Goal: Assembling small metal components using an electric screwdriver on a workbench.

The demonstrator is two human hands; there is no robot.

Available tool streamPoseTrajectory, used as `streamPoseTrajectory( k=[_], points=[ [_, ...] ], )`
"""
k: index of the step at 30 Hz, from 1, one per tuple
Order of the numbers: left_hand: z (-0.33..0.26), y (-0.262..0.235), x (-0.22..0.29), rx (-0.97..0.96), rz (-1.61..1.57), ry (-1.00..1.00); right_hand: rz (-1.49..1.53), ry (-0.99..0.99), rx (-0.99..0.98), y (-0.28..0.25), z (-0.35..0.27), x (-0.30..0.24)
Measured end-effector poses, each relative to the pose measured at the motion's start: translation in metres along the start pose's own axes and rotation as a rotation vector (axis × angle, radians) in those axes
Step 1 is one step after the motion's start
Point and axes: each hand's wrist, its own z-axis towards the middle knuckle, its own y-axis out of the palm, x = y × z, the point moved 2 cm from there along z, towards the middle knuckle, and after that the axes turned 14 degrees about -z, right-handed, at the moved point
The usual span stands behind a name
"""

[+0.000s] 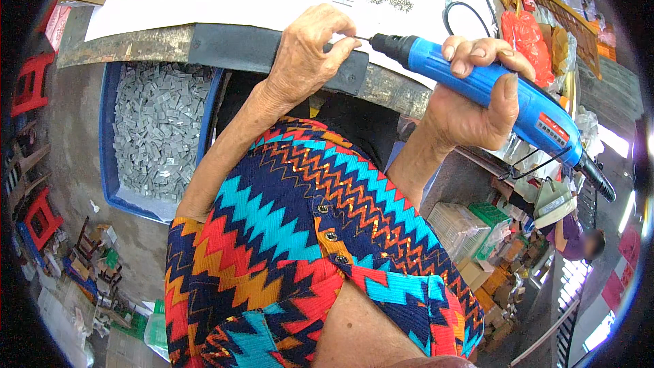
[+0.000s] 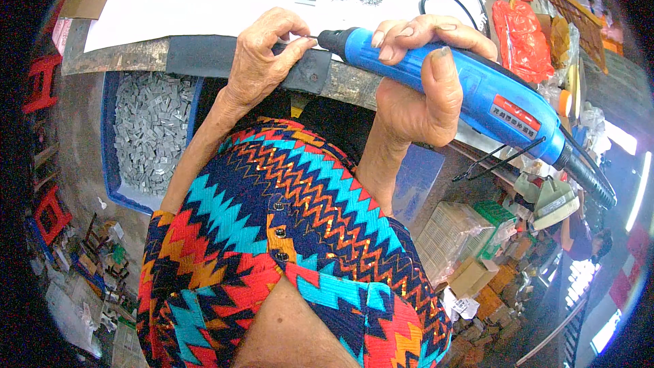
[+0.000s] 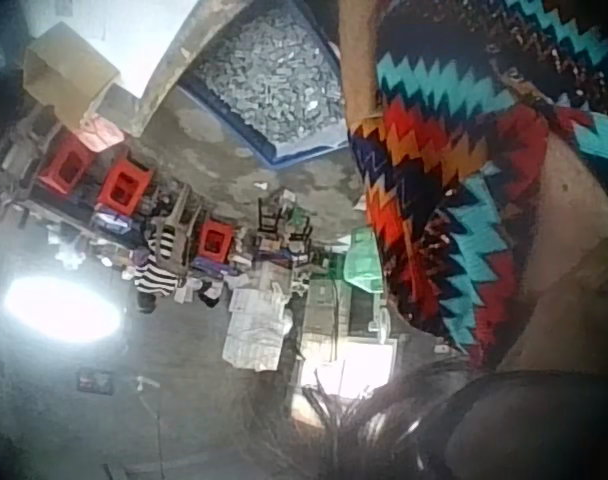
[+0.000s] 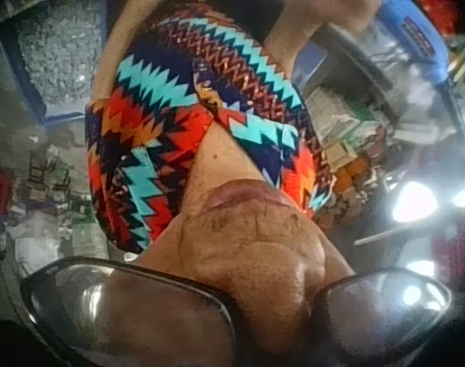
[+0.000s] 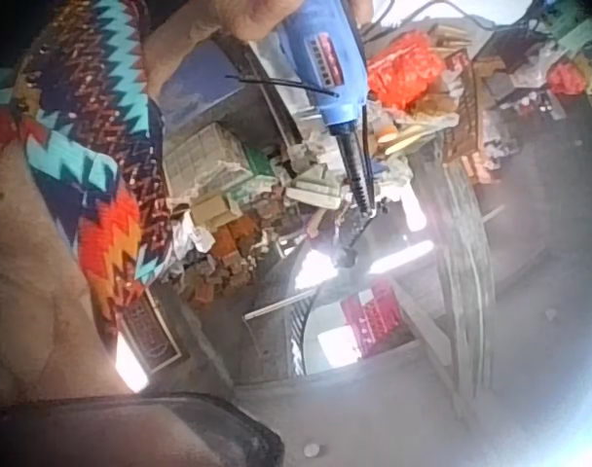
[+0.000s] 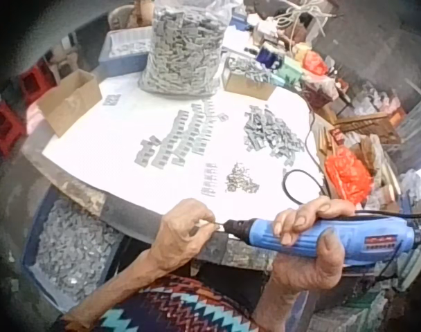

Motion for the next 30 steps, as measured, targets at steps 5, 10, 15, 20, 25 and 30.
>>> streamPoseTrajectory(
  k=[5, 10, 15, 20, 25, 30],
  points=[
    [0.000, 0.000, 0.000, -0.023, 0.013, 0.021, 0.014, 0.008, -0.003, 0.004, 0.000, 0.001],
    [-0.001, 0.001, -0.001, -0.046, 0.026, 0.028, -0.027, -0.011, -0.054, 0.002, 0.003, 0.001],
    [-0.001, 0.003, 0.000, -0.090, 0.048, 0.046, -0.012, -0.002, -0.187, 0.005, 0.005, 0.000],
    [-0.002, 0.004, 0.000, -0.074, 0.012, 0.051, -0.016, 0.006, -0.195, 0.010, 0.005, 0.000],
    [-0.002, 0.002, -0.001, -0.088, -0.008, 0.017, -0.018, 0.005, -0.181, 0.009, 0.006, 0.000],
    [0.007, -0.010, 0.005, -0.128, -0.032, 0.013, -0.056, -0.016, -0.134, 0.006, 0.008, -0.006]
  ],
)
